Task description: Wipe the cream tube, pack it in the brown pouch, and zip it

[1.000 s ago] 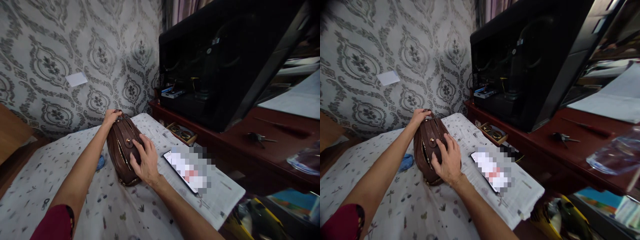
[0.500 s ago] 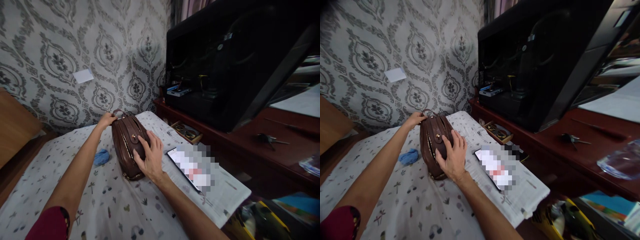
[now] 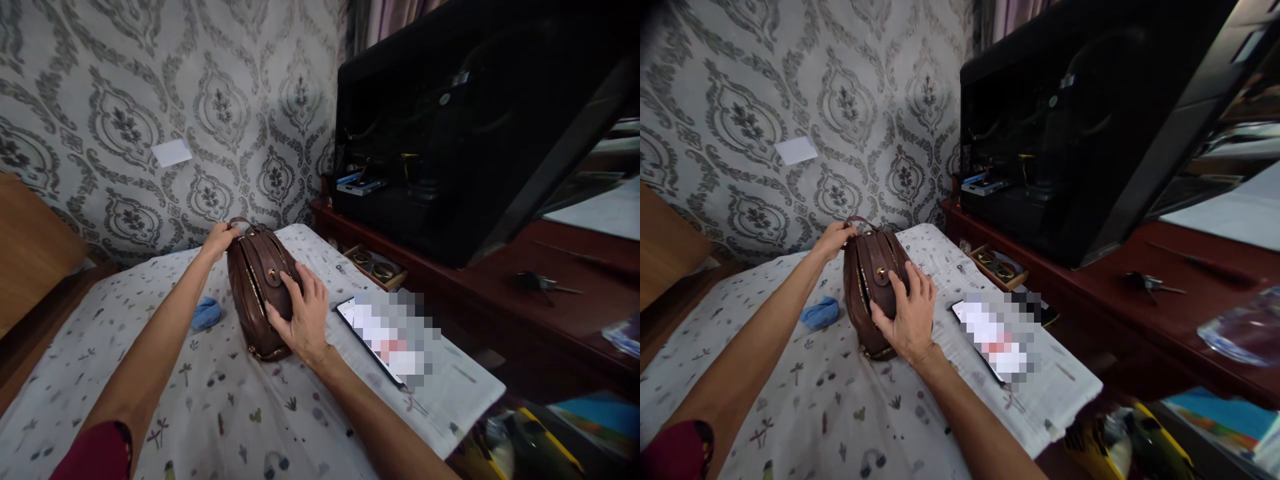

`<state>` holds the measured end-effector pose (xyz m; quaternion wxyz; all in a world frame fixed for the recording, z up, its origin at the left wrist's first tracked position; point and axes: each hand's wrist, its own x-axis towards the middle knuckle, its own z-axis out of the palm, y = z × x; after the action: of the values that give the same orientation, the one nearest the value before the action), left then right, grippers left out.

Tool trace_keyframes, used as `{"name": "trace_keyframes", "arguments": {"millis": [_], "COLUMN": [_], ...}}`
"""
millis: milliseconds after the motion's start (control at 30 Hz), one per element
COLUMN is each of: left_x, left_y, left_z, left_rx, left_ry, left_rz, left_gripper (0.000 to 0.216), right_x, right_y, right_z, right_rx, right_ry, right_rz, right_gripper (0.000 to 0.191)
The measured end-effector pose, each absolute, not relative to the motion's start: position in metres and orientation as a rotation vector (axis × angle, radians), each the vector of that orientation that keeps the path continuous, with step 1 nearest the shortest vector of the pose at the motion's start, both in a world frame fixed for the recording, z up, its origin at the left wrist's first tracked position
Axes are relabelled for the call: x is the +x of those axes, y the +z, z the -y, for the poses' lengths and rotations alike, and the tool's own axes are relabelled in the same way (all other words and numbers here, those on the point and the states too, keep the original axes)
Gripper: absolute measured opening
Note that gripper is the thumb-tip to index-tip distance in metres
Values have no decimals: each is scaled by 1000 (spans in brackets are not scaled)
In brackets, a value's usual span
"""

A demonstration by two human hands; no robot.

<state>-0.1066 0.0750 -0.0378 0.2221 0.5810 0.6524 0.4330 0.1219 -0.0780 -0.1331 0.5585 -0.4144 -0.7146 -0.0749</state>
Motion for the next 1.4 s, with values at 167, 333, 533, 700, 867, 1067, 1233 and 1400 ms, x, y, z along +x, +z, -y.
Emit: {"name": "trace_keyframes", "arguments": {"millis": [167,333,533,700,867,1067,1233,1400], "left_x": [-96,-75,-65,-66,-62,-60,-74,-102], "left_y": [-22,-15,-24,-29,-29,-25,-18,-20], "left_z": [-76,-90,-101,-107,-95,-78,-74,-64], "left_rx": [1679,1668,1628,1621,1656,1761,1774,1750], "left_ry": [1144,1014,1014,1097,1176,1197,1125,1122], "left_rz": [-1737,-1704,-1729,-1774,-1694,-1532,-1498,-1647], "left_gripper": [20,20,23,24,24,32,40,46], "right_x": [121,122,124,124,124,125,125,124], "right_y": [-134,-135,-134,-133,-129,-130,-130,-130], "right_z": [78,78,78,79,80,80,81,83], "right_rx": [-959,-968,-960,-945,-936,-952,-978,-972], "right_ry": [-190,-181,-176,-143,-136,-123,-123,-176], "right_rz": [1669,1679,1691,1713,1699,1709,1723,1718], "right_gripper": [47,48,46,49,45,49,60,48]}}
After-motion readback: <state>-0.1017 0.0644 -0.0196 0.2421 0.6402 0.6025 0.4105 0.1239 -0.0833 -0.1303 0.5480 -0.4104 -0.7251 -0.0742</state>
